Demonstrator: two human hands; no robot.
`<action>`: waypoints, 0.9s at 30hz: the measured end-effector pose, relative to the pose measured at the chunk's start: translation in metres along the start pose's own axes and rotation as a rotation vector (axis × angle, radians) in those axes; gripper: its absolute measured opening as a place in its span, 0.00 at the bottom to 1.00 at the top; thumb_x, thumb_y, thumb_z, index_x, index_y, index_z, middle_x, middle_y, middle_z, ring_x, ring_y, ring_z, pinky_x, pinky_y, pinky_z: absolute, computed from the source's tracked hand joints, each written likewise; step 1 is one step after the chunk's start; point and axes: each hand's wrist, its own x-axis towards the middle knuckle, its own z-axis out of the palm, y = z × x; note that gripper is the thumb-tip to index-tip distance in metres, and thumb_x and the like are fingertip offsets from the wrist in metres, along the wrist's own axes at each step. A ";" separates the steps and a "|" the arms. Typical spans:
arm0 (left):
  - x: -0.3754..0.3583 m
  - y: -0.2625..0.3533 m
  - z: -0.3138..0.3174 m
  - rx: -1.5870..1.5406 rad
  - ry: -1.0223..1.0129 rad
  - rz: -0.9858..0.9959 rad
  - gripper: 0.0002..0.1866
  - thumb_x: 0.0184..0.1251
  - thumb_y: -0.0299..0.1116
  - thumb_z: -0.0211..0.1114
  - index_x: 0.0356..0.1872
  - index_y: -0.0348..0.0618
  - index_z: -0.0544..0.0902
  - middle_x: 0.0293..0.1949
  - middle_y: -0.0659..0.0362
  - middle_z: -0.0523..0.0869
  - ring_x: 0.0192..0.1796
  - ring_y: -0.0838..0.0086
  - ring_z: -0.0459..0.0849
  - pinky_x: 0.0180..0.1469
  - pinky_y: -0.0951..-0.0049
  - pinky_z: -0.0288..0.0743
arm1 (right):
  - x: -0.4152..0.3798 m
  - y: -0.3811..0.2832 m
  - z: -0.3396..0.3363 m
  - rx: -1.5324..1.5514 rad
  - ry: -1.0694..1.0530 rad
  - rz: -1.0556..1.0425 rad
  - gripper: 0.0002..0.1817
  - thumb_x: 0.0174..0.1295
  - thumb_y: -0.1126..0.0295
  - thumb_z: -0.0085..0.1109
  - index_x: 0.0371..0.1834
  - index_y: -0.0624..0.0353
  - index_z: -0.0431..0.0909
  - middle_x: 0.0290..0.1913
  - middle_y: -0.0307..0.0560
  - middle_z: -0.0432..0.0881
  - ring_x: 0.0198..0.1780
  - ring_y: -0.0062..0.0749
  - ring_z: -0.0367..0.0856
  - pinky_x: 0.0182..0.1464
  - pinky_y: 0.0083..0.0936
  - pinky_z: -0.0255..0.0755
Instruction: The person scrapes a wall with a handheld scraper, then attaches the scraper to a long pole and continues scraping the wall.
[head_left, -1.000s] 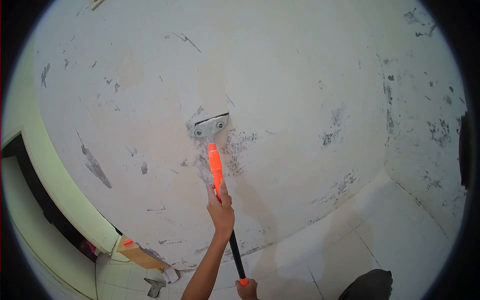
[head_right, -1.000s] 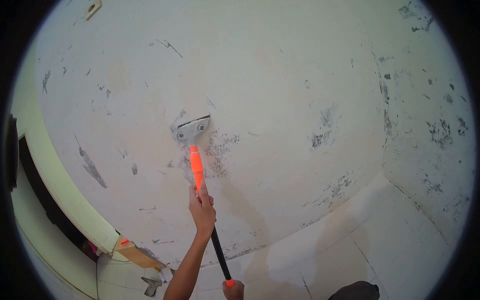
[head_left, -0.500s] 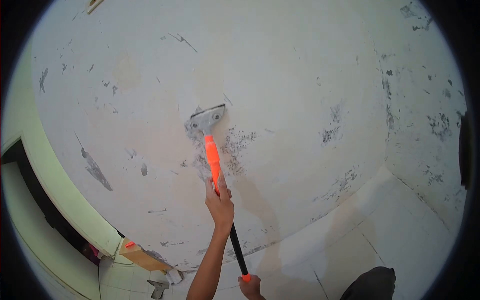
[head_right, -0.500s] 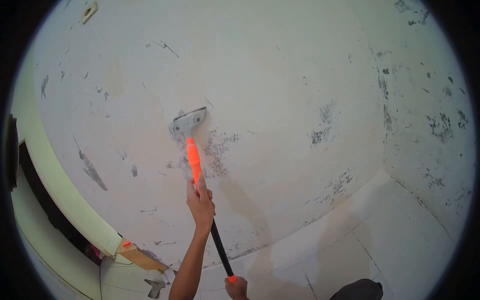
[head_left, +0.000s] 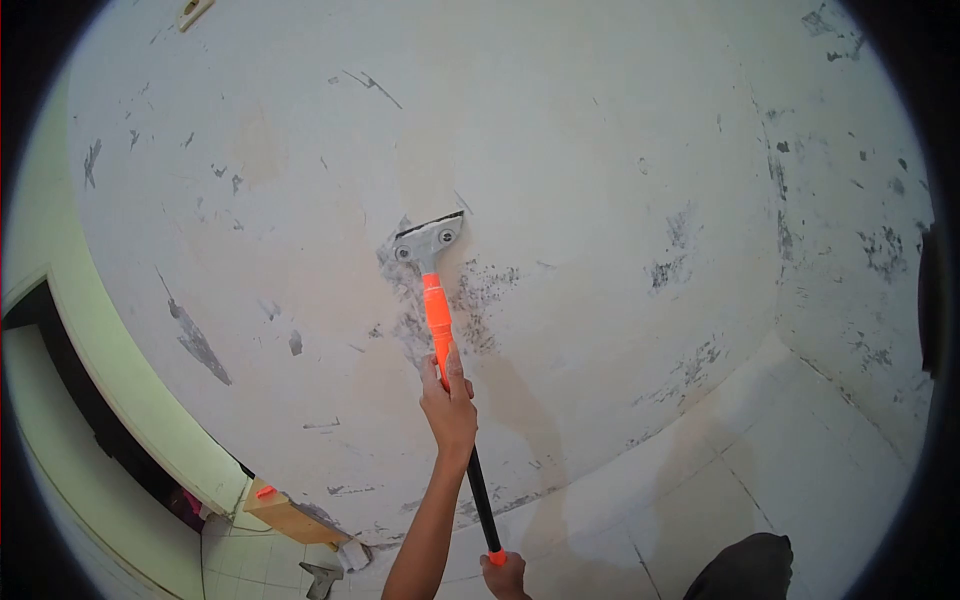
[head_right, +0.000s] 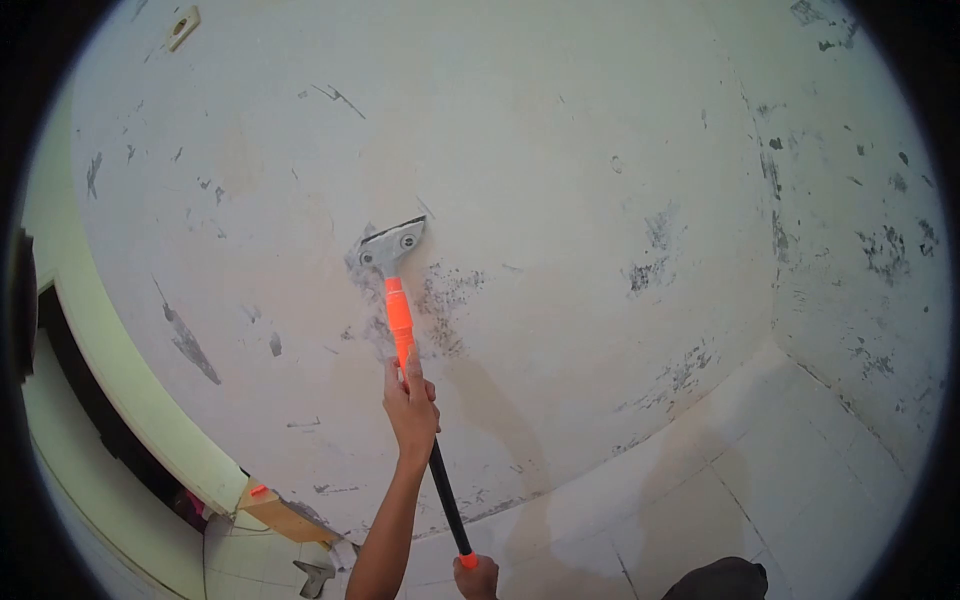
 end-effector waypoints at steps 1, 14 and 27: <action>0.001 -0.002 -0.001 0.000 0.002 0.004 0.20 0.81 0.49 0.52 0.50 0.39 0.71 0.17 0.65 0.70 0.10 0.84 0.66 0.09 0.77 0.56 | 0.000 0.002 0.001 0.000 -0.019 -0.001 0.15 0.60 0.64 0.63 0.20 0.61 0.76 0.18 0.52 0.74 0.24 0.43 0.75 0.31 0.41 0.72; 0.019 0.038 -0.005 -0.105 -0.050 -0.027 0.22 0.80 0.53 0.51 0.49 0.41 0.72 0.17 0.65 0.68 0.10 0.84 0.64 0.10 0.79 0.54 | 0.007 -0.047 0.016 0.069 0.035 -0.073 0.20 0.59 0.67 0.67 0.16 0.62 0.67 0.15 0.43 0.67 0.22 0.33 0.65 0.27 0.38 0.65; 0.045 0.082 0.002 -0.063 -0.040 0.032 0.22 0.80 0.54 0.51 0.44 0.41 0.72 0.15 0.64 0.68 0.11 0.82 0.64 0.11 0.74 0.56 | 0.020 -0.083 0.024 0.020 0.059 -0.182 0.20 0.62 0.63 0.67 0.19 0.63 0.71 0.15 0.49 0.70 0.21 0.35 0.67 0.27 0.39 0.66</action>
